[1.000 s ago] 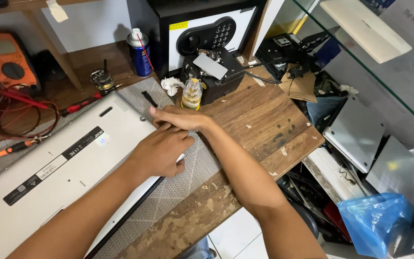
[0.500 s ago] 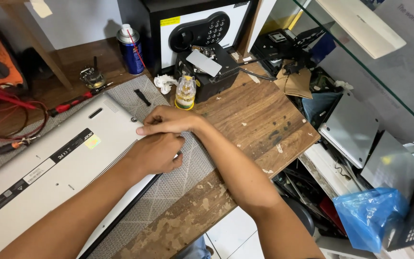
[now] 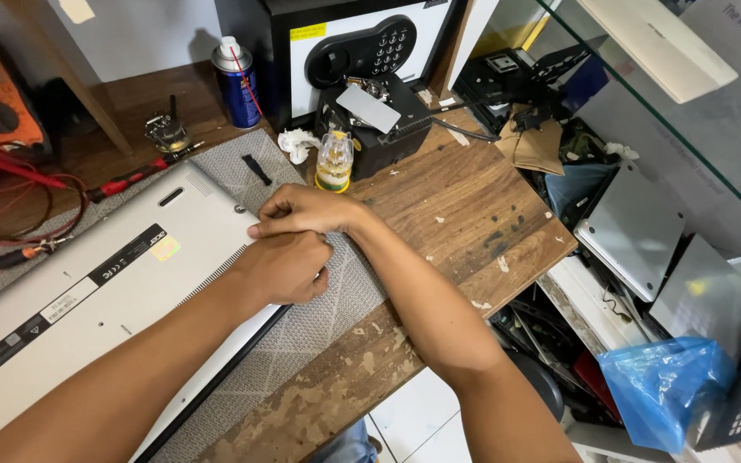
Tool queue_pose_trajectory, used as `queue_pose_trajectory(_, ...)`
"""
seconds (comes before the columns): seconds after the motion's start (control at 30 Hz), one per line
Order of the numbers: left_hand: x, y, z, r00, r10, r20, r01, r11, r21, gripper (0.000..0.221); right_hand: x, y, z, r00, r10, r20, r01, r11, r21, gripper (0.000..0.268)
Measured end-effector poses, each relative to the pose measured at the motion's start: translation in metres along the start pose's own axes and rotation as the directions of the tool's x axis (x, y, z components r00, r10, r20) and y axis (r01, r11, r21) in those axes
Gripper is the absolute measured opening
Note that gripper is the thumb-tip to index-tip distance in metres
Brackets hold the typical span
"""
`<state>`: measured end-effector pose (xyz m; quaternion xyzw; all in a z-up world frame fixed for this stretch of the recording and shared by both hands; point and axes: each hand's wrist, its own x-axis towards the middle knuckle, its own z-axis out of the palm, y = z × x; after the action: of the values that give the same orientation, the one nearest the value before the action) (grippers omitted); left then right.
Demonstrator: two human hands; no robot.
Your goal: Using a prying tool and hands to carefully remove the bottom cover of a laptop.
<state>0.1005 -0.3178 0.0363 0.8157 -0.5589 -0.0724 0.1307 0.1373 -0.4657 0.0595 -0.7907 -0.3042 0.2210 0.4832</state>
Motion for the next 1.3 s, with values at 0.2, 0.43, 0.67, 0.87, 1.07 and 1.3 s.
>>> queue_pose_trajectory(0.2, -0.004, 0.009, -0.025, 0.999, 0.025, 0.031, -0.026, 0.999, 0.022, 0.031, -0.001, 0.01, 0.0, 1.0, 0.001, -0.021, -0.001, 1.0, 0.021, 0.032)
queue_pose_trajectory(0.43, -0.016, 0.02, -0.064, 0.943, 0.025, 0.332, -0.043, 0.998, 0.048, 0.051, -0.008, 0.021, 0.004, 0.99, 0.114, -0.089, -0.107, 0.991, 0.083, 0.04)
queue_pose_trajectory(0.67, 0.001, 0.008, -0.054, 0.88, -0.027, 0.474, -0.052, 0.987, 0.152, 0.049, -0.011, -0.016, 0.007, 0.977, 0.196, -0.082, -0.187, 0.976, 0.111, 0.058)
queue_pose_trajectory(0.87, 0.008, 0.016, -0.052, 0.819, -0.125, 0.56, -0.009, 0.973, 0.231, 0.063, -0.019, -0.016, 0.005, 0.915, 0.342, -0.215, -0.314, 0.937, 0.154, 0.058)
queue_pose_trajectory(1.07, 0.011, 0.025, -0.06, 0.809, -0.12, 0.576, 0.05, 0.989, 0.136, 0.062, -0.078, -0.028, 0.014, 0.763, 0.557, -0.327, -0.449, 0.821, 0.353, 0.03)
queue_pose_trajectory(1.3, 0.015, 0.025, -0.062, 0.793, -0.135, 0.593, 0.048, 0.986, 0.161, 0.063, -0.113, -0.046, 0.077, 0.738, 0.651, -0.178, -0.495, 0.701, 0.513, 0.025)
